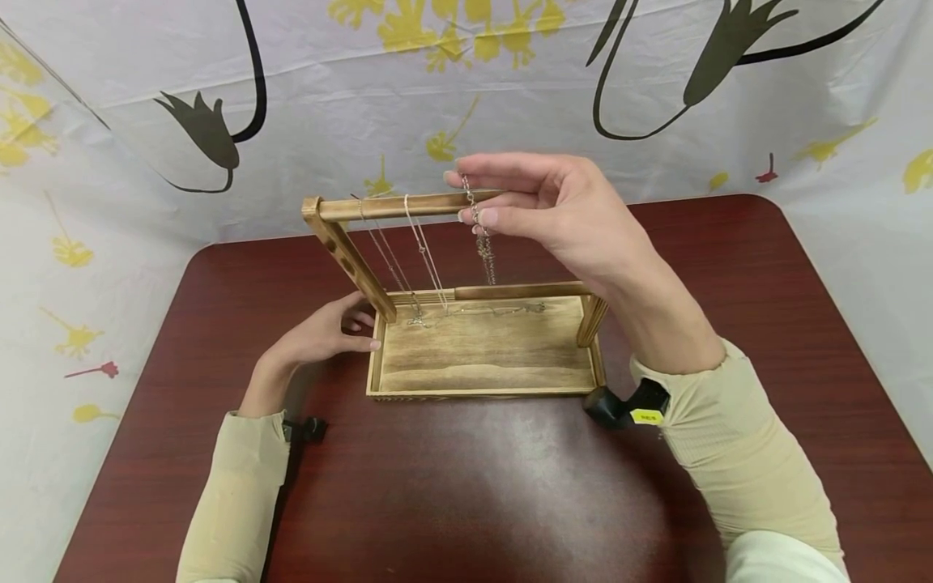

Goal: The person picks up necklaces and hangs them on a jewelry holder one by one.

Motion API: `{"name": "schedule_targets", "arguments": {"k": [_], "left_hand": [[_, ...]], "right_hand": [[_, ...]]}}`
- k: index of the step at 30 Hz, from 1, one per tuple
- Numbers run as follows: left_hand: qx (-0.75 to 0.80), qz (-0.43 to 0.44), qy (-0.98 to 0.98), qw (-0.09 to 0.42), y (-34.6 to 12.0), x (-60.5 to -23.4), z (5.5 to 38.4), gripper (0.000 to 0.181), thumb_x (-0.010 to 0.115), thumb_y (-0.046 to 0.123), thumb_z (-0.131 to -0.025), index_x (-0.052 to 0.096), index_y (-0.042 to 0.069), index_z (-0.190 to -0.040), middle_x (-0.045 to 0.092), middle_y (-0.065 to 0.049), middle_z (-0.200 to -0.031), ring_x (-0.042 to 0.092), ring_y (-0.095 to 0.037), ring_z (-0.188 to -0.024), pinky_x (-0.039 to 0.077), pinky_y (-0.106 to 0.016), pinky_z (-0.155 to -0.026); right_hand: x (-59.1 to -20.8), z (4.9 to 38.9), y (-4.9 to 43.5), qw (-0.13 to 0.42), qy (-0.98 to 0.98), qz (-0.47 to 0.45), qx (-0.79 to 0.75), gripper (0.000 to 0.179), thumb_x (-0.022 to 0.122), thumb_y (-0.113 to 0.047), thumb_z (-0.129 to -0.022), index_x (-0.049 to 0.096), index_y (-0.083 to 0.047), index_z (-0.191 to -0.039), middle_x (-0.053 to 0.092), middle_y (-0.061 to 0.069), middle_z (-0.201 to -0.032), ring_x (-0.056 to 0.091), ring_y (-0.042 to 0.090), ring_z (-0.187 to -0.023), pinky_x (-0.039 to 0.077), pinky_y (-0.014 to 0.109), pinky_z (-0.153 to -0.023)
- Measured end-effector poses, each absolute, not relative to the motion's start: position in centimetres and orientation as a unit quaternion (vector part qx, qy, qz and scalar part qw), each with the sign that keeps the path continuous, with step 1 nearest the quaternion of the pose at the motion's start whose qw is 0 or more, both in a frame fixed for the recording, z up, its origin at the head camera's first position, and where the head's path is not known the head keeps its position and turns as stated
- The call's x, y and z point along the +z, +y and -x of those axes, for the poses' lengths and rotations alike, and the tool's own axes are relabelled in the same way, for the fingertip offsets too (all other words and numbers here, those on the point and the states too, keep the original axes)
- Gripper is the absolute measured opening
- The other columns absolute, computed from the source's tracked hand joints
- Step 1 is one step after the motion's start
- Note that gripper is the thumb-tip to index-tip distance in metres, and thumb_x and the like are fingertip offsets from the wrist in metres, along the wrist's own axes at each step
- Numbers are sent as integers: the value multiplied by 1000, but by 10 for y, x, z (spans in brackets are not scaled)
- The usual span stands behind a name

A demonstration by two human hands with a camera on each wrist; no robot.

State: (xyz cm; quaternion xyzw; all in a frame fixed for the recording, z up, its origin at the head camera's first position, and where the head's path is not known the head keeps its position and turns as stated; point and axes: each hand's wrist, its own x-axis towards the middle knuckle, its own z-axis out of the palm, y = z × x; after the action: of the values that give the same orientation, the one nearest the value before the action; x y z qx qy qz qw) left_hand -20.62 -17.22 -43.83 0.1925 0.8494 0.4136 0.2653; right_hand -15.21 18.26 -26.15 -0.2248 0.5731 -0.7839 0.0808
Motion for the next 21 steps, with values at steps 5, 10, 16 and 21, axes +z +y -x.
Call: {"name": "schedule_targets", "arguments": {"k": [5, 10, 16, 21], "left_hand": [[412, -189, 851, 266, -172, -438, 206, 94, 79, 24, -88, 20, 7, -159, 54, -21, -135, 52, -34, -124, 43, -49, -105], [417, -190, 848, 267, -173, -440, 206, 95, 79, 25, -88, 19, 6, -159, 53, -21, -136, 51, -34, -125, 42, -49, -106], [415, -190, 849, 266, -172, -436, 205, 95, 78, 24, -88, 17, 6, -159, 53, -22, -135, 51, -35, -125, 42, -50, -105], [412, -187, 850, 269, -173, -440, 206, 96, 78, 26, -88, 17, 7, -159, 54, -22, -135, 51, -34, -125, 42, -50, -106]], "right_hand": [[-264, 151, 178, 91, 596, 212, -769, 39, 62, 11, -92, 59, 7, -132, 64, 18, -129, 70, 27, -102, 50, 33, -99], [-265, 149, 174, 97, 613, 201, -758, 39, 64, 3, -94, 60, 5, -133, 62, 18, -132, 68, 29, -104, 50, 32, -99], [-268, 146, 172, 107, 615, 191, -758, 40, 65, 1, -95, 59, 4, -134, 60, 19, -134, 68, 29, -106, 53, 32, -94], [-272, 144, 173, 110, 618, 176, -758, 42, 65, 0, -95, 58, 4, -136, 57, 17, -139, 66, 29, -110, 51, 32, -98]]}}
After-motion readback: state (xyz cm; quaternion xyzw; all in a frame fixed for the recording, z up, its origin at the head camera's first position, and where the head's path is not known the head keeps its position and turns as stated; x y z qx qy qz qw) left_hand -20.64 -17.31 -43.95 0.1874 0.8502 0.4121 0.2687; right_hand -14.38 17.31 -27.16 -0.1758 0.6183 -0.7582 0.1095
